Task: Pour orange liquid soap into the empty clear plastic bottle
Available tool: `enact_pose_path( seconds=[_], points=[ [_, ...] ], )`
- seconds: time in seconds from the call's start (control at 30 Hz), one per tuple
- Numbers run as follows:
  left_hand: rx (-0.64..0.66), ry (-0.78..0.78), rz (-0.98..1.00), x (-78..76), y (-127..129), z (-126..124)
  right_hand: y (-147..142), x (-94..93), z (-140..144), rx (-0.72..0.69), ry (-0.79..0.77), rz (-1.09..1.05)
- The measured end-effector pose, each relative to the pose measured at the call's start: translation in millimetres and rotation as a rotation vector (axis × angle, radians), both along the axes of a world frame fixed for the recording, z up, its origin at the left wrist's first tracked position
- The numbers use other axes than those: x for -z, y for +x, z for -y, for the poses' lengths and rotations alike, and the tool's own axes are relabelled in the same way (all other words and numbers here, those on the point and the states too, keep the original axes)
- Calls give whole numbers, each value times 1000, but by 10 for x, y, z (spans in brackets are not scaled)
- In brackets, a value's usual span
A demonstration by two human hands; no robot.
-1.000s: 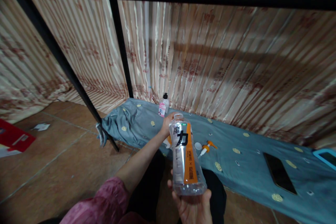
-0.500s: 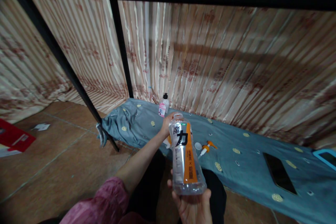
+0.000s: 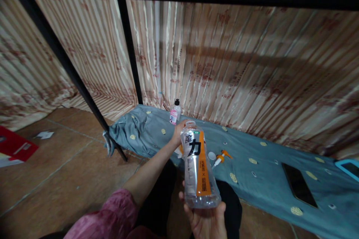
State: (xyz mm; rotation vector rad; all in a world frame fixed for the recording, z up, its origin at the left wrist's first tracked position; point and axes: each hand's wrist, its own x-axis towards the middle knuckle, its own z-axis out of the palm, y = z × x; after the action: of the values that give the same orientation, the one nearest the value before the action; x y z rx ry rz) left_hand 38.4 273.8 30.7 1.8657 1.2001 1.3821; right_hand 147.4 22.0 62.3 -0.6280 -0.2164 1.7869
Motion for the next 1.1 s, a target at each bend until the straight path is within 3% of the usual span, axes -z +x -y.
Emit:
enact_pose_path(
  seconds=[1.1],
  points=[
    [-15, 11, -23, -1, 0, 6, -9, 12, 5, 14, 4, 2]
  ],
)
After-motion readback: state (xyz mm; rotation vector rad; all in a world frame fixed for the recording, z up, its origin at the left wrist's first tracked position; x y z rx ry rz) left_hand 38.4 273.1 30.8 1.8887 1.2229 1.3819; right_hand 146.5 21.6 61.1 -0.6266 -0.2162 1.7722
